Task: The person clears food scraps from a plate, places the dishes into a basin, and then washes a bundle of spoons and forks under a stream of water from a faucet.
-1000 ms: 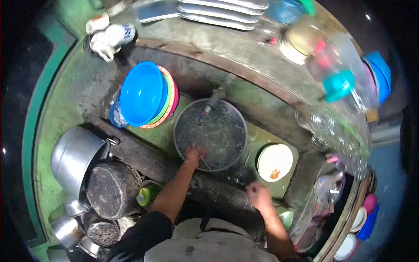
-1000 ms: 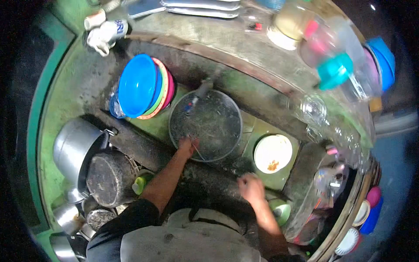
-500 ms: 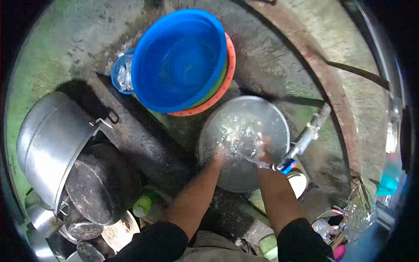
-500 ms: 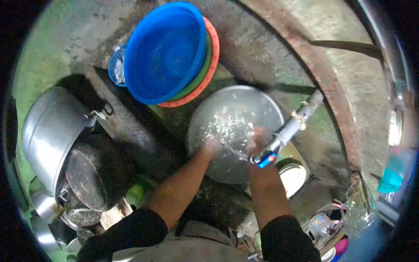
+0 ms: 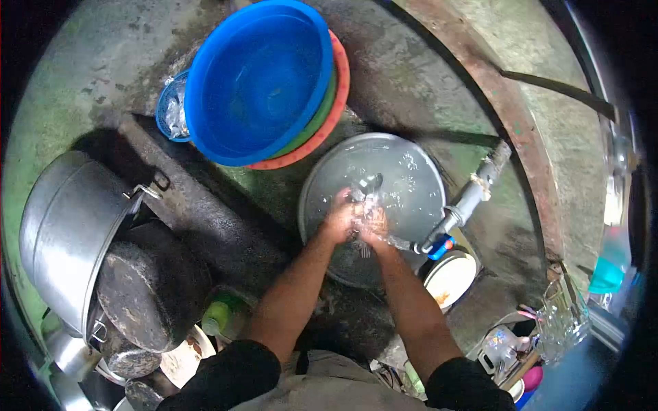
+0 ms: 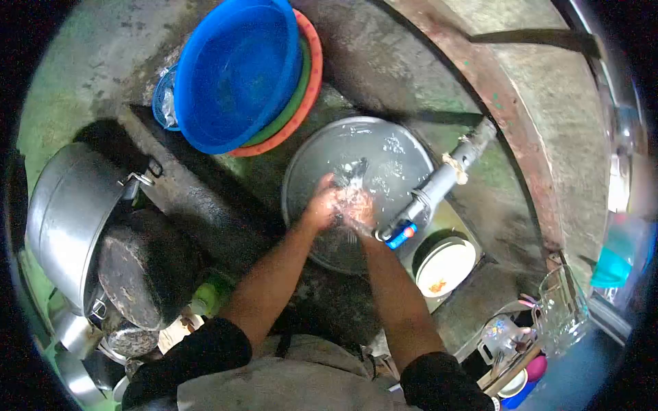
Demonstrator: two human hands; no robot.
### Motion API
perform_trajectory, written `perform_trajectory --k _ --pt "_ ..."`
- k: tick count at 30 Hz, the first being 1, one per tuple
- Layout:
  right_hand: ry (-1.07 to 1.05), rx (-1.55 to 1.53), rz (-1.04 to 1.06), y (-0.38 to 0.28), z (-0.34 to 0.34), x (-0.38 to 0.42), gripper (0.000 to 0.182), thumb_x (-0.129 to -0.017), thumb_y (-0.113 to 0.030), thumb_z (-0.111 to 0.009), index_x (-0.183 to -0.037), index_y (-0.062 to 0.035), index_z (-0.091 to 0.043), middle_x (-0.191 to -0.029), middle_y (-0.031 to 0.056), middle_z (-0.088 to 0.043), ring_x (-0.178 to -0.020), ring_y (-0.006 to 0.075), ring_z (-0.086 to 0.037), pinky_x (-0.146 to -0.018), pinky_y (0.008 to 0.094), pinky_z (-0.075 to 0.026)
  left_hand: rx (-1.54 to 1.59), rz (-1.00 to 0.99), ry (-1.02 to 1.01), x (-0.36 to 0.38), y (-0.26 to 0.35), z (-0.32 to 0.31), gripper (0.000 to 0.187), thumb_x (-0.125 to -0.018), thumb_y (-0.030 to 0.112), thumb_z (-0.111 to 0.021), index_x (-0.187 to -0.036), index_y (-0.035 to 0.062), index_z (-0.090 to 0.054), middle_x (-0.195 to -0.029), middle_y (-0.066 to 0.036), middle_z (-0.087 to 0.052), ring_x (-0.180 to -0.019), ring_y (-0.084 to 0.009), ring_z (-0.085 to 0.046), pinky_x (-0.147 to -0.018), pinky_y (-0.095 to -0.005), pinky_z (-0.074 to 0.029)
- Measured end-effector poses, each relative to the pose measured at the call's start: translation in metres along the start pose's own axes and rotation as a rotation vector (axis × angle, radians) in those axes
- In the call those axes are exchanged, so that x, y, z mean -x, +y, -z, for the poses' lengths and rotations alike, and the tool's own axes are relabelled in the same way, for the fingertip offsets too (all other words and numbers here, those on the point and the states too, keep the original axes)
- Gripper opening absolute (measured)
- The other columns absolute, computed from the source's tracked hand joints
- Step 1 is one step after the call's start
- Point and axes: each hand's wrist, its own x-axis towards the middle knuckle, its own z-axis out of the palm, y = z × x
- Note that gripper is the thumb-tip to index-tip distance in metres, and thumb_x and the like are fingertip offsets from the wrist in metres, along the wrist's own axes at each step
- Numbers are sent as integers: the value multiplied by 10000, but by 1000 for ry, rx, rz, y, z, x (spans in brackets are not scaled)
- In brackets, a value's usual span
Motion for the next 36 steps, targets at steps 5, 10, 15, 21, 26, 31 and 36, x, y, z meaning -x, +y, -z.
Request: perform_trajectory --k 5,10,15,21,26,31,36 --pt "-22 408 94 25 27 16 240 -811 -118 -604 -1026 -11 -600 -950 170 -641 -895 257 -628 -750 384 -504 -655 -168 185 -2 -1 -28 591 -804 76 -706 -1296 12 -384 -1050 -78 -569 -957 -187 -564 -861 -318 -468" --pt "-77 749 472 33 3 19 321 -797 -162 -582 -1088 -27 -590 -1065 189 -611 -957 392 -594 -821 441 -481 -764 -187 264 -20 -25 7 720 -787 108 -717 -1364 43 -291 -1197 -127 -487 -1070 -225 -498 -853 -363 -461" --pt "-23 688 45 14 7 37 358 -826 -193 -575 -1150 -42 -555 -1084 198 -608 -975 359 -595 -844 423 -478 -1090 -559 542 -29 -15 30 670 -790 97 -670 -1348 38 -305 -1082 -126 -554 -881 -240 -588 -745 -358 -515" --pt "117 -37 -246 38 52 67 351 -867 42 -417 -1213 51 -471 -932 129 -647 -840 206 -650 -620 323 -513 -382 -125 419 -22 0 20 725 -776 114 -686 -1378 19 -294 -1097 -127 -566 -801 -232 -613 -727 -346 -540" --pt "268 -376 -325 8 71 89 155 -990 -134 -397 -956 -32 -508 -664 48 -540 -491 118 -506 -488 281 -527 -1466 -545 581 -30 -4 11 840 -870 392 -571 -1446 -10 -109 -1397 -240 -318 -1260 -343 -330 -1062 -410 -270" --pt "255 -462 -319 -23 69 117 202 -1011 -208 -378 -905 -58 -462 -656 40 -541 -427 96 -434 -383 264 -408 -1659 -218 597 26 -12 -75 815 -857 400 -588 -1468 55 -175 -1451 -292 -245 -1342 -441 -254 -1124 -480 -191" --pt "221 -479 -307 -51 54 122 157 -995 -178 -417 -893 -78 -480 -643 15 -509 -404 86 -393 -374 250 -356 -2188 -658 159 52 -9 -110 656 -766 234 -656 -1367 104 -427 -1329 -220 -454 -1322 -385 -327 -1096 -587 -172"
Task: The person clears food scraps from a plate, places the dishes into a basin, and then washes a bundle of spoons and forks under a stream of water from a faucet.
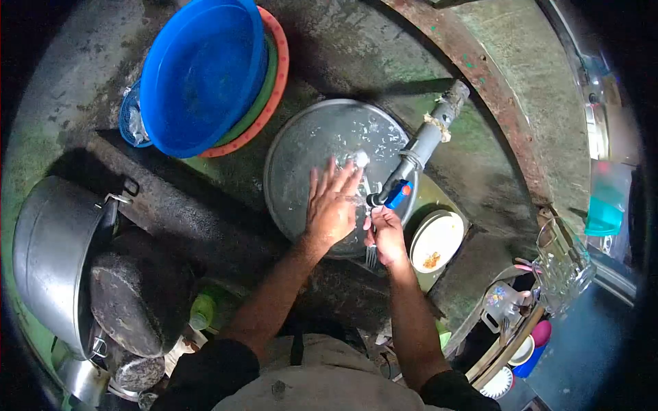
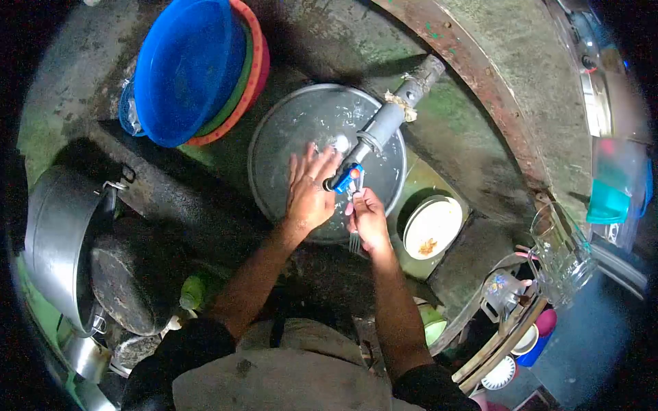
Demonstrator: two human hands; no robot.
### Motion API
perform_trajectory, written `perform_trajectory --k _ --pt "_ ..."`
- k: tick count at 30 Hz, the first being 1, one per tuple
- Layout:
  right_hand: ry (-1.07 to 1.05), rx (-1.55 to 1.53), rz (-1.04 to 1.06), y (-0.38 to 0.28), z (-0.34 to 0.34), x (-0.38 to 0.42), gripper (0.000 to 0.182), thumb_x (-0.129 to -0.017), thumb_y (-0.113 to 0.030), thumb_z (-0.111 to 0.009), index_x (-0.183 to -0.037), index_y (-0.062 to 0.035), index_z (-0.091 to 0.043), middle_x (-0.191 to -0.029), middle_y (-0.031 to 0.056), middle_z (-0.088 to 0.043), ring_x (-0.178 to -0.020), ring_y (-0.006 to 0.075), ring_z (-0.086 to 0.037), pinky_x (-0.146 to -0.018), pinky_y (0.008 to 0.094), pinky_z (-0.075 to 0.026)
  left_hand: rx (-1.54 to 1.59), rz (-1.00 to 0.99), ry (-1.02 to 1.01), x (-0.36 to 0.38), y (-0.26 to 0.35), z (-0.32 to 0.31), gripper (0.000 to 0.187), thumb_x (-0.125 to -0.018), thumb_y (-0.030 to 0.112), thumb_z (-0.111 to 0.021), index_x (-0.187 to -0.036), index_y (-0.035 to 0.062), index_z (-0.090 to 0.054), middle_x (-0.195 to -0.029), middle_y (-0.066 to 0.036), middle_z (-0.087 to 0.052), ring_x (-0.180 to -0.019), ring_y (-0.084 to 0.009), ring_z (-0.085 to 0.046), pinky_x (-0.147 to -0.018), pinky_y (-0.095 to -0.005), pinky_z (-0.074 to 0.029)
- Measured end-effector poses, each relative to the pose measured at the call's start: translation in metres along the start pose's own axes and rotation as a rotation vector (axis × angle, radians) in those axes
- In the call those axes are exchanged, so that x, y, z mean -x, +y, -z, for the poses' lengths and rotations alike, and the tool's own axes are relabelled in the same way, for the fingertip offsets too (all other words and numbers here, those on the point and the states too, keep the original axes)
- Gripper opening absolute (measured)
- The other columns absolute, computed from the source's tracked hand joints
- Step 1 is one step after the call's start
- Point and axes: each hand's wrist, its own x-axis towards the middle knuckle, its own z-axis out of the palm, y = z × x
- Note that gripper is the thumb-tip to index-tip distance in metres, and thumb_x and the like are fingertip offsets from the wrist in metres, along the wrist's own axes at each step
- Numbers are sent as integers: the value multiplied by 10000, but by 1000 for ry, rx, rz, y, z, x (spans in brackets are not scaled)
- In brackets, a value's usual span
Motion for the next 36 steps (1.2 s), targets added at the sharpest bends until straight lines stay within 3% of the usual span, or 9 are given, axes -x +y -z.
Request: perform_trajectory --k 3,8,12,14,15,21,24,28,36 --pt "9 17 39 0 5 2 152 -988 -188 -435 -896 -90 -505 -693 40 -563 -430 80 -396 -393 247 -365 14 -300 -292 -3 -8 14 231 -801 170 -615 -1010 96 -680 -1050 -78 -640 -1127 -238 -551 -1072 -544 -265" --pt "168 89 69 -1 13 1 170 -988 -198 -434 -893 -71 -496 -718 62 -612 -409 55 -397 -354 217 -343 224 -334 -464 6 -41 -1 176 -781 97 -605 -948 64 -653 -951 -149 -622 -941 -295 -611 -925 -380 -461" --pt "170 66 29 -10 14 12 215 -997 -234 -432 -866 -77 -497 -632 24 -513 -423 78 -395 -359 228 -335 208 47 -293 6 -61 -22 126 -808 16 -544 -916 79 -560 -876 -127 -602 -753 -269 -617 -655 -378 -504" --pt "139 41 60 1 7 15 207 -999 -236 -428 -875 -83 -489 -617 9 -478 -421 83 -386 -353 231 -321 1377 778 -318 10 -45 -24 7 -888 83 -539 -890 89 -534 -849 -51 -594 -667 -136 -569 -506 -283 -435" --pt "118 54 35 4 1 18 203 -998 -236 -431 -877 -83 -487 -610 5 -478 -413 83 -381 -351 232 -318 1564 786 -278 8 -30 -19 87 -950 171 -517 -961 92 -553 -856 0 -592 -674 -46 -518 -479 -194 -375" --pt "81 251 -59 15 -19 24 253 -987 -255 -465 -896 -39 -558 -643 31 -559 -452 91 -450 -411 233 -380 1387 763 3 -9 -22 -38 226 -970 255 -505 -1024 49 -581 -797 -27 -608 -608 -79 -540 -480 -212 -413" --pt "188 715 672 21 8 4 219 -955 -196 -530 -933 -30 -672 -764 70 -572 -711 142 -523 -659 272 -447 1395 805 19 -6 -45 -38 281 -965 320 -510 -986 51 -590 -712 -11 -574 -517 -77 -508 -426 -217 -388" --pt "281 743 846 -27 -21 21 177 -820 -25 -648 -995 -29 -675 -807 83 -581 -761 188 -546 -713 289 -465 1428 1031 -221 6 -42 -18 508 -965 510 -393 -997 63 -633 -628 21 -537 -455 -61 -458 -388 -225 -357" --pt "-120 1486 1031 4 -35 15 539 -716 -63 -644 -1246 -55 -548 -1294 179 -507 -1185 365 -468 -988 503 -363 1902 1025 -158 11 -22 -14 391 -974 405 -444 -1094 58 -581 -821 -37 -593 -674 -142 -557 -612 -296 -497"
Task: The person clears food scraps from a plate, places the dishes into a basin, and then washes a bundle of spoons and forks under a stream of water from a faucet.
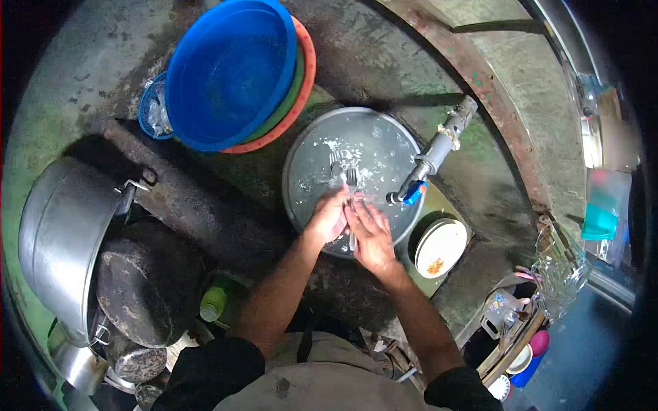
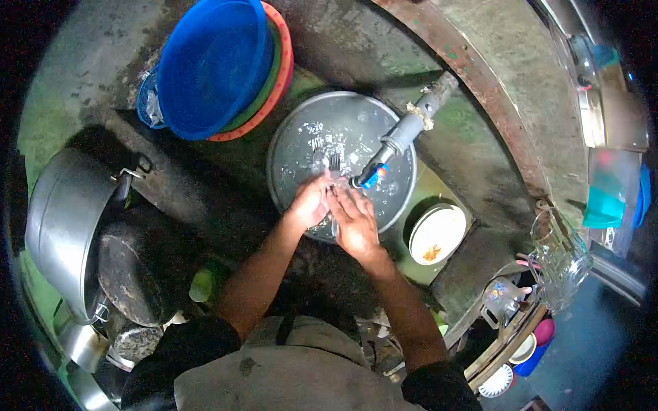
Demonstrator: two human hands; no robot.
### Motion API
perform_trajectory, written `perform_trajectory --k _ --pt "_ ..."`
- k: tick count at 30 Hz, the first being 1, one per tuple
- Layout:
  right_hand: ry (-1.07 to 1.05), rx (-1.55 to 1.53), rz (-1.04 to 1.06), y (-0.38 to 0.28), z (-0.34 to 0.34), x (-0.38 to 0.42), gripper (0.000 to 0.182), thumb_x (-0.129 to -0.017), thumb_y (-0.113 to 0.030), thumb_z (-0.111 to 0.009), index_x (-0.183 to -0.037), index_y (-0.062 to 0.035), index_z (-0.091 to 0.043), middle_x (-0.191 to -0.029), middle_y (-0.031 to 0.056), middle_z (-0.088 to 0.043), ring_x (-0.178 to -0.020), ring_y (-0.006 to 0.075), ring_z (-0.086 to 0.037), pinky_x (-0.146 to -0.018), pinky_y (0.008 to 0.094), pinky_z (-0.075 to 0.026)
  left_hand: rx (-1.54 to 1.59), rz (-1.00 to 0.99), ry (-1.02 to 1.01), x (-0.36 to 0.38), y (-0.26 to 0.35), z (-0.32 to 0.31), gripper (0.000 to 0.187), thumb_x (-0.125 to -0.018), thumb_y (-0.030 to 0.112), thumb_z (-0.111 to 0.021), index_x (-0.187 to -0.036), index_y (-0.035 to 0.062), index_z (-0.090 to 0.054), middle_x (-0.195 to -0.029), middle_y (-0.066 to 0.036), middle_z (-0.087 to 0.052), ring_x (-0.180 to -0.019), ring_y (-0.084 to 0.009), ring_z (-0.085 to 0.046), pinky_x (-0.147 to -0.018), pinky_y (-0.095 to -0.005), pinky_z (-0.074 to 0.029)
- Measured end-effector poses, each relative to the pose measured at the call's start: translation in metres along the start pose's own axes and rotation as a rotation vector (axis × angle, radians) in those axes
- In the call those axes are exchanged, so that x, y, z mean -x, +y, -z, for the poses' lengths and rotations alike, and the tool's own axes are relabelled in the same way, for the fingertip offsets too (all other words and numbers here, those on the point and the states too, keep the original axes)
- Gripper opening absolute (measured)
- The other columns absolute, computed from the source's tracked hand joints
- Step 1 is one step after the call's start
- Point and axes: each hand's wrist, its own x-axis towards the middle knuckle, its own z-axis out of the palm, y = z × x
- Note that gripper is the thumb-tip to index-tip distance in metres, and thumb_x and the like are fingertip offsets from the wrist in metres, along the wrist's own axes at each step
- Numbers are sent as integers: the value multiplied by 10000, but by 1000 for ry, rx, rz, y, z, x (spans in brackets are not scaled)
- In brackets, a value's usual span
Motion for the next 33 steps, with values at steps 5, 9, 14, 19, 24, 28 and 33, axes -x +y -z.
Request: perform_trajectory --k 5,9,14,19,24,28,33 --pt "-84 -435 -101 -4 -3 19 459 -762 -44 -625 -1218 -34 -567 -1324 239 -473 -1192 391 -490 -972 404 -430 -30 -98 186 -25 -3 46 217 -955 260 -530 -1050 65 -541 -799 -33 -565 -641 -136 -537 -627 -298 -491" --pt "-85 -251 -632 49 -45 17 295 -783 -131 -595 -1058 -29 -632 -1065 234 -616 -948 375 -618 -832 449 -488 -350 -47 395 -35 -12 61 317 -860 312 -652 -1008 37 -599 -788 -47 -575 -606 -147 -534 -496 -305 -490" --pt "-315 -310 -696 131 -158 -10 386 -878 -347 -498 -1091 -46 -612 -1058 136 -638 -1005 276 -595 -835 386 -491 -110 -106 542 -12 1 37 248 -915 170 -476 -1013 0 -628 -833 -120 -637 -654 -203 -637 -510 -324 -539" --pt "-177 -1385 -737 111 -229 -45 397 -798 -305 -632 -1092 -43 -582 -1006 70 -590 -963 184 -563 -823 326 -484 54 -84 192 -33 -9 82 357 -942 337 -502 -1077 21 -602 -800 -78 -622 -633 -187 -605 -508 -332 -513" --pt "-292 -2019 -720 79 -215 -37 440 -817 -260 -628 -1179 -25 -541 -954 57 -617 -874 164 -595 -728 285 -495 8 -123 107 -15 1 55 355 -962 365 -499 -1132 66 -592 -722 9 -513 -564 -117 -495 -473 -273 -425" --pt "-257 -1195 -636 56 -99 -36 323 -865 -212 -564 -1136 -37 -558 -943 56 -636 -841 171 -607 -714 299 -494 -243 -251 293 -12 8 51 394 -930 432 -539 -1111 94 -630 -665 62 -394 -516 -43 -369 -442 -214 -374" --pt "59 -742 -540 67 -59 -19 125 -928 -101 -474 -971 -47 -578 -821 46 -613 -705 170 -585 -628 308 -485 -154 -180 304 -11 13 47 422 -919 460 -548 -1100 84 -613 -696 70 -426 -535 -31 -361 -446 -185 -308"
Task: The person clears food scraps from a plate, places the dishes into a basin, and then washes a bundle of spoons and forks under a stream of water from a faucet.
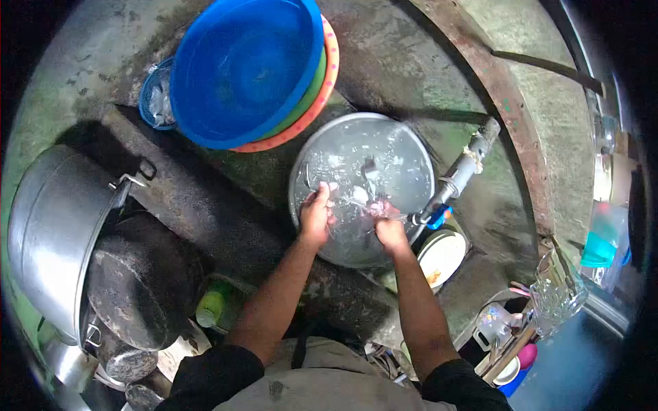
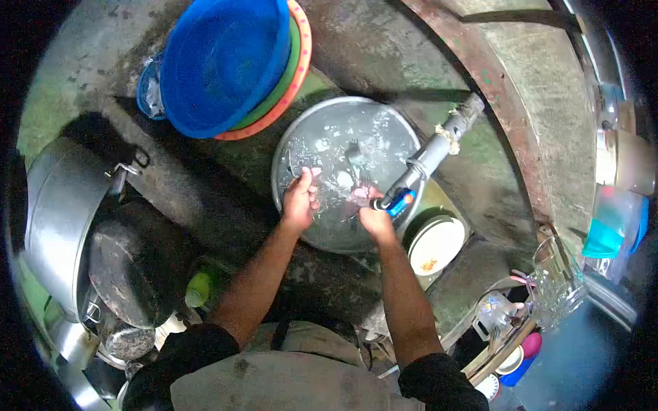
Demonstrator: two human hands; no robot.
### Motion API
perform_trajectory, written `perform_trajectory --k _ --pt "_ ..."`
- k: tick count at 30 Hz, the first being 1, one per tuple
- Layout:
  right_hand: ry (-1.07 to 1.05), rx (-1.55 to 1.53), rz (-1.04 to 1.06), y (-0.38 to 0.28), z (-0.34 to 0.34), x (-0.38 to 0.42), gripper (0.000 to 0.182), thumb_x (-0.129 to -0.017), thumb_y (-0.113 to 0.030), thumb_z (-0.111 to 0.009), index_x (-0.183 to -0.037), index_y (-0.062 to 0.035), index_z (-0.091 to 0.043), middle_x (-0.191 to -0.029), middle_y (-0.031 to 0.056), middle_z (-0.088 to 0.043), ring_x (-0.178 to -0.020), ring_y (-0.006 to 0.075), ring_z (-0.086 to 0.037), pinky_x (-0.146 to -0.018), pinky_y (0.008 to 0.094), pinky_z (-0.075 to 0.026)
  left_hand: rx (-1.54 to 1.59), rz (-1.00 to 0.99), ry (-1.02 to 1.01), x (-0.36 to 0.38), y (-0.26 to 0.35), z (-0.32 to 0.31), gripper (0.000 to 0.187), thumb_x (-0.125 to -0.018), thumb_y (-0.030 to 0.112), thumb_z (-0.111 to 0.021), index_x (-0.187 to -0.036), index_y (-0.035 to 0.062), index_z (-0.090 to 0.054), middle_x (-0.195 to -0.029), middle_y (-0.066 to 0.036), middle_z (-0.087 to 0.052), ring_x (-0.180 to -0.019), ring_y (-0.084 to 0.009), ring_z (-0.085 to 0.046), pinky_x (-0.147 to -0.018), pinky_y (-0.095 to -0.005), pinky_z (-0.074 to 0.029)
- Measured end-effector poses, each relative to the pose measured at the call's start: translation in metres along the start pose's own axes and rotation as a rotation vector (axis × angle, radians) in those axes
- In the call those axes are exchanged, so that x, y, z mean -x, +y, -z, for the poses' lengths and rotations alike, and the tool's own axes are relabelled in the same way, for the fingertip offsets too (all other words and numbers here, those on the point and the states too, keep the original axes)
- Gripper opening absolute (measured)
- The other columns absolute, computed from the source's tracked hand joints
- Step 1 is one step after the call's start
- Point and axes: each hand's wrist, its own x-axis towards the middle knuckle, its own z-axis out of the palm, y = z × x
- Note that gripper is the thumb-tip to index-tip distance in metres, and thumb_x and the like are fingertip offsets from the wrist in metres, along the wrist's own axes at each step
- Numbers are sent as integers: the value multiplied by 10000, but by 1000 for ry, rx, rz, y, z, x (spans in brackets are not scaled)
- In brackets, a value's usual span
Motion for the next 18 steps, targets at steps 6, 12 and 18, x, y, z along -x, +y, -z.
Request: perform_trajectory --k 6,12,18 --pt "-150 -808 -515 -37 16 16 117 -951 -130 -513 -1006 -40 -565 -815 84 -611 -609 126 -526 -520 263 -425 -26 93 -234 -2 -10 -1 314 -930 379 -560 -1121 131 -589 -808 66 -509 -575 -30 -403 -435 -188 -312" --pt "-167 -639 -448 -32 -8 23 177 -968 -188 -506 -991 -45 -607 -788 -1 -609 -599 79 -523 -516 233 -427 -110 100 -681 -3 -13 4 242 -943 160 -512 -1169 75 -528 -1004 -57 -610 -824 -187 -632 -648 -334 -540" --pt "-305 -236 -358 -39 -6 26 215 -983 -221 -482 -942 -51 -608 -704 -10 -584 -578 71 -516 -515 232 -424 47 -7 -486 -12 -29 3 267 -985 239 -462 -1158 36 -484 -1026 -134 -626 -802 -206 -627 -636 -344 -545"
